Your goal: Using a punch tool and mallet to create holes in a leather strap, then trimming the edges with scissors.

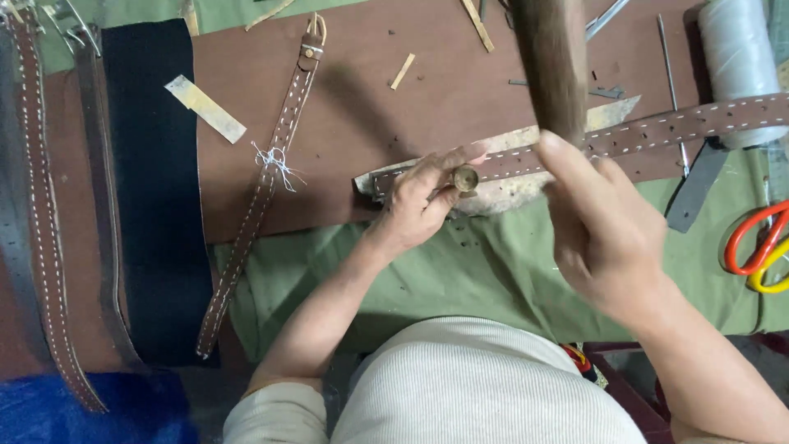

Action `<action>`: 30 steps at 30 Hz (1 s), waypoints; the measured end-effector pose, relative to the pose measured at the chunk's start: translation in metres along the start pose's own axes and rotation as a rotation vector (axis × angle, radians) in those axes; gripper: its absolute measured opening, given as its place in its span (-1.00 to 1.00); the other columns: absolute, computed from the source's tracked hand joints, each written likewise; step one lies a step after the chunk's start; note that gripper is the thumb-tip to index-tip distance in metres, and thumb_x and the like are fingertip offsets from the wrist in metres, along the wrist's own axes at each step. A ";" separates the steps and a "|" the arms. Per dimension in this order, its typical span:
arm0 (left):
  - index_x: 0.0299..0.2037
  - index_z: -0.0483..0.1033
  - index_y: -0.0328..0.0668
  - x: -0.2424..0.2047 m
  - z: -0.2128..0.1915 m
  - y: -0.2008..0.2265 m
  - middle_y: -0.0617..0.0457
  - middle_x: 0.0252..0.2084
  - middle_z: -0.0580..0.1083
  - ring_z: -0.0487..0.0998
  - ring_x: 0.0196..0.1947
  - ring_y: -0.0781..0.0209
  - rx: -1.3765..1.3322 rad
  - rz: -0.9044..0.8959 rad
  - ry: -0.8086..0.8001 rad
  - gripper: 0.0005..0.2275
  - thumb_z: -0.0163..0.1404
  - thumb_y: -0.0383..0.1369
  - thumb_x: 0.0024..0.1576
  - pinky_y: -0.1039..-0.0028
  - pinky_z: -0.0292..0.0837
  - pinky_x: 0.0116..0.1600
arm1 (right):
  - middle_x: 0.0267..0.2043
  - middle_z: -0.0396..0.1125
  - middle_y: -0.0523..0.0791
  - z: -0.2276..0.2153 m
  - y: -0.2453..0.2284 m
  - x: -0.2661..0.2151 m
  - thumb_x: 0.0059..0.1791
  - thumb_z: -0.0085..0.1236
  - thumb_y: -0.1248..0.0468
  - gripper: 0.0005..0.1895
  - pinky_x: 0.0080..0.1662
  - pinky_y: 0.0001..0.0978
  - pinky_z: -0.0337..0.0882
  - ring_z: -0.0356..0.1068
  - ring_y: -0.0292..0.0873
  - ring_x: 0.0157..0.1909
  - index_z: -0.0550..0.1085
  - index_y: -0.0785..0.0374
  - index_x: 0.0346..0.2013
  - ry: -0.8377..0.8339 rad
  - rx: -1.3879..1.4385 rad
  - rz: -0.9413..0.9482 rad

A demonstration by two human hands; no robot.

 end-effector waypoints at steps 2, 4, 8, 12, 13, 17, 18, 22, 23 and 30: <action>0.29 0.39 -0.14 0.006 -0.004 0.005 0.03 0.27 0.49 0.55 0.26 0.15 0.001 -0.186 -0.070 -0.62 0.01 -0.58 0.27 0.41 0.40 0.44 | -0.17 0.32 -0.03 0.028 0.029 0.009 0.22 0.00 0.53 -0.62 -0.17 -0.25 0.30 0.35 -0.02 -0.23 0.49 0.12 0.28 -0.108 0.007 0.215; 0.18 0.50 -0.12 0.012 -0.004 0.011 0.02 0.07 0.56 0.62 0.05 0.12 -0.051 -0.162 0.064 -0.68 0.11 -0.52 0.21 0.38 0.52 0.19 | -0.26 0.34 -0.05 0.076 0.071 -0.007 0.15 0.15 0.43 -0.72 -0.22 -0.18 0.38 0.43 0.05 -0.25 0.57 0.06 0.11 -0.064 0.056 0.270; -0.04 0.65 -0.08 0.005 -0.017 -0.006 0.02 -0.17 0.59 0.65 -0.22 0.19 -0.115 -0.158 0.256 -0.70 0.34 -0.45 0.01 0.42 0.64 -0.11 | -0.36 0.32 -0.09 0.139 0.108 -0.031 0.02 0.38 0.24 -0.82 -0.28 -0.10 0.45 0.49 0.11 -0.31 0.64 -0.02 -0.08 -0.113 0.180 0.401; -0.21 0.53 -0.17 0.006 -0.017 -0.012 0.06 -0.22 0.53 0.66 -0.18 0.19 -0.116 -0.119 0.333 -0.66 0.43 -0.40 -0.11 0.46 0.59 -0.05 | -0.34 0.29 -0.06 0.144 0.102 -0.032 0.03 0.35 0.19 -0.82 -0.32 -0.01 0.40 0.43 0.17 -0.38 0.62 -0.06 -0.07 -0.225 0.123 0.480; -0.24 0.47 -0.16 0.009 -0.016 -0.010 0.06 -0.24 0.49 0.62 -0.21 0.19 -0.107 -0.092 0.343 -0.64 0.43 -0.38 -0.10 0.48 0.57 -0.04 | -0.34 0.28 -0.12 0.144 0.101 -0.033 0.03 0.35 0.13 -0.82 -0.33 -0.04 0.40 0.42 0.13 -0.39 0.61 -0.12 -0.07 -0.252 0.106 0.505; -0.11 0.54 -0.09 0.017 -0.007 -0.001 0.11 -0.12 0.46 0.57 -0.16 0.22 0.020 -0.029 0.299 -0.70 0.31 -0.20 0.07 0.43 0.58 -0.03 | -0.29 0.32 -0.20 0.144 0.104 -0.038 0.04 0.33 0.09 -0.84 -0.33 -0.03 0.43 0.44 0.10 -0.36 0.60 -0.18 -0.08 -0.284 0.062 0.578; -0.11 0.54 -0.09 0.014 -0.007 0.001 0.11 -0.12 0.46 0.57 -0.16 0.22 0.018 -0.041 0.296 -0.70 0.31 -0.20 0.07 0.43 0.58 -0.03 | -0.29 0.32 -0.20 0.145 0.103 -0.039 0.04 0.33 0.09 -0.84 -0.33 -0.03 0.43 0.44 0.10 -0.36 0.60 -0.18 -0.08 -0.292 0.066 0.587; 0.10 0.54 -0.18 0.025 -0.008 0.001 -0.02 -0.07 0.58 0.67 -0.15 0.10 -0.083 -0.130 0.197 -0.74 0.16 -0.43 0.21 0.37 0.64 -0.09 | -0.28 0.33 -0.19 0.143 0.101 -0.032 0.02 0.32 0.11 -0.84 -0.29 -0.03 0.45 0.46 0.13 -0.32 0.60 -0.19 -0.09 -0.346 -0.043 0.560; 0.15 0.50 -0.24 0.027 -0.009 0.003 -0.08 -0.04 0.60 0.69 -0.13 0.08 -0.142 -0.127 0.158 -0.73 0.10 -0.50 0.25 0.33 0.64 -0.09 | -0.26 0.33 -0.16 0.142 0.100 -0.031 0.02 0.32 0.12 -0.82 -0.28 -0.01 0.46 0.47 0.19 -0.27 0.59 -0.14 -0.09 -0.355 -0.033 0.564; -0.15 0.53 -0.12 0.025 0.003 -0.021 0.10 -0.23 0.55 0.55 -0.40 0.23 0.002 -0.042 0.185 -0.71 0.35 -0.32 0.01 0.49 0.56 -0.28 | -0.27 0.27 -0.16 0.130 0.086 -0.017 0.07 0.20 0.16 -0.87 -0.28 0.00 0.45 0.45 0.19 -0.30 0.56 -0.19 -0.10 -0.376 0.039 0.650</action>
Point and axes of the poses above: each hand's wrist, its own x-axis towards the middle knuckle, its own z-axis out of the palm, y = z × x, the point moved 6 cm from there along x, towards the middle knuckle
